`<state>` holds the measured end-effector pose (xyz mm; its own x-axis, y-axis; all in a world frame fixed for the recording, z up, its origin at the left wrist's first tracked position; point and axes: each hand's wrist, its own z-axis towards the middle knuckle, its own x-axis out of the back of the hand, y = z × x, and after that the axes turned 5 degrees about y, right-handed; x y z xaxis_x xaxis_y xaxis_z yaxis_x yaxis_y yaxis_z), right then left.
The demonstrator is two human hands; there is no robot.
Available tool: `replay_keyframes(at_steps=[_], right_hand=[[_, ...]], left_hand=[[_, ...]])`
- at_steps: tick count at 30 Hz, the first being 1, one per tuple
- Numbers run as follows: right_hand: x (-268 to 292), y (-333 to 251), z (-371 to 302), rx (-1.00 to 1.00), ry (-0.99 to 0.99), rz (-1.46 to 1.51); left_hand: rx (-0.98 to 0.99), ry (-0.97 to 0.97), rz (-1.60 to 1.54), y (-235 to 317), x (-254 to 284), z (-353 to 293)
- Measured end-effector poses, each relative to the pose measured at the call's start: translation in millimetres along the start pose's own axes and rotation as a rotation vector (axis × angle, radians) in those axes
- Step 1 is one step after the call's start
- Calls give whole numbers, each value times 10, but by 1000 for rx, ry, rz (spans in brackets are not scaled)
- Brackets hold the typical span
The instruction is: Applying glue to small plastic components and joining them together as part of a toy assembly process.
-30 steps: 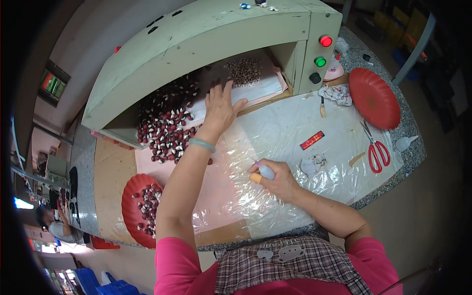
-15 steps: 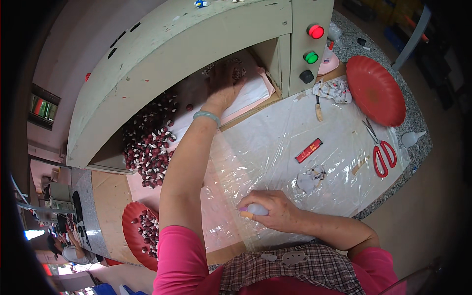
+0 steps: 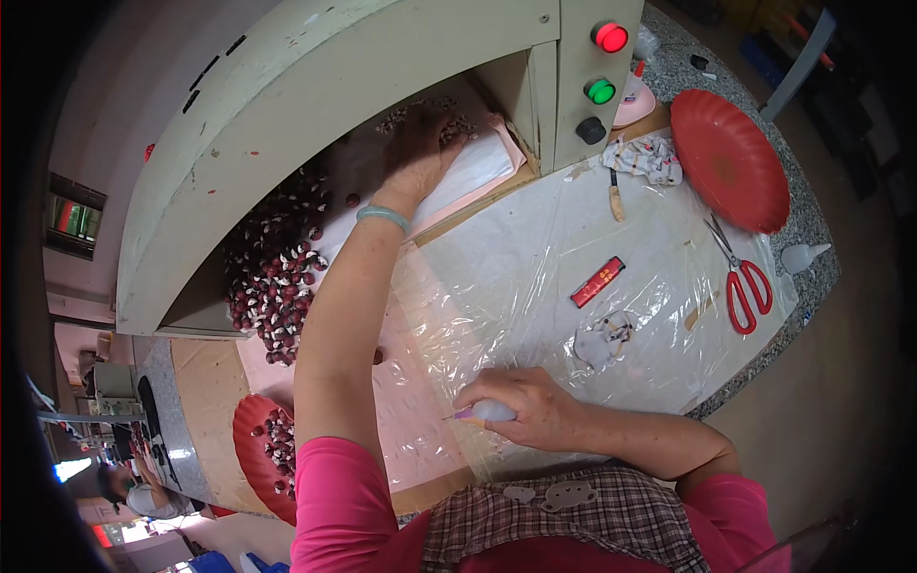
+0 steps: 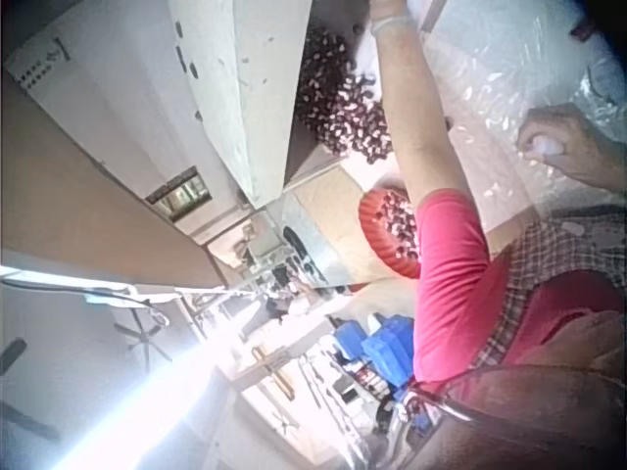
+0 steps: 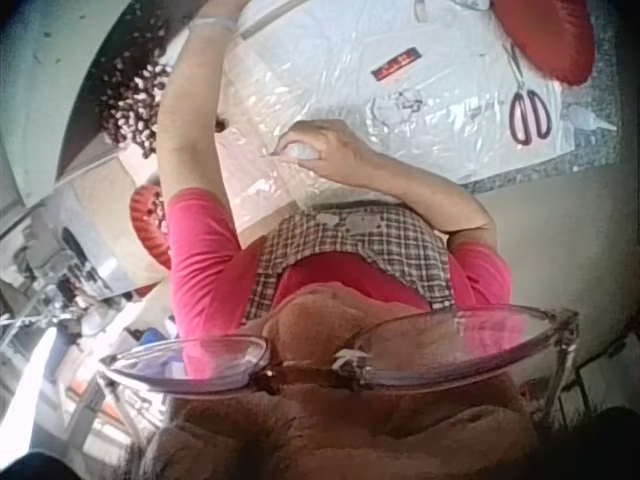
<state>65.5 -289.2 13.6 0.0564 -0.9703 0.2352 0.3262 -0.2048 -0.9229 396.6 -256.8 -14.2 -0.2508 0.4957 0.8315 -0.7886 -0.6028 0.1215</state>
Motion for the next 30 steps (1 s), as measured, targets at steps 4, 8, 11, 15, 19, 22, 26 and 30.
replay_keyframes(at_steps=[4,8,11,15,19,22,26,30], right_hand=[[-11,3,-15,34,-15,-10],[7,18,-4,15,-23,-15],[-15,22,-27,32,0,-16],[-8,15,-49,46,-10,-26],[-10,8,-43,82,-2,-78],[-7,11,-45,99,14,-87],[-19,15,-38,119,31,-91],[-18,21,-28,122,16,-106]], left_hand=[[-36,43,42,23,-1,-22],[28,-33,100,8,-13,-19],[28,-53,116,-47,-63,-38],[-56,7,157,-107,-118,-20],[-145,-11,186,-197,-130,36],[33,-20,52,-225,-113,121],[136,-55,-176,-294,-57,181],[172,3,-151,-321,-61,188]])
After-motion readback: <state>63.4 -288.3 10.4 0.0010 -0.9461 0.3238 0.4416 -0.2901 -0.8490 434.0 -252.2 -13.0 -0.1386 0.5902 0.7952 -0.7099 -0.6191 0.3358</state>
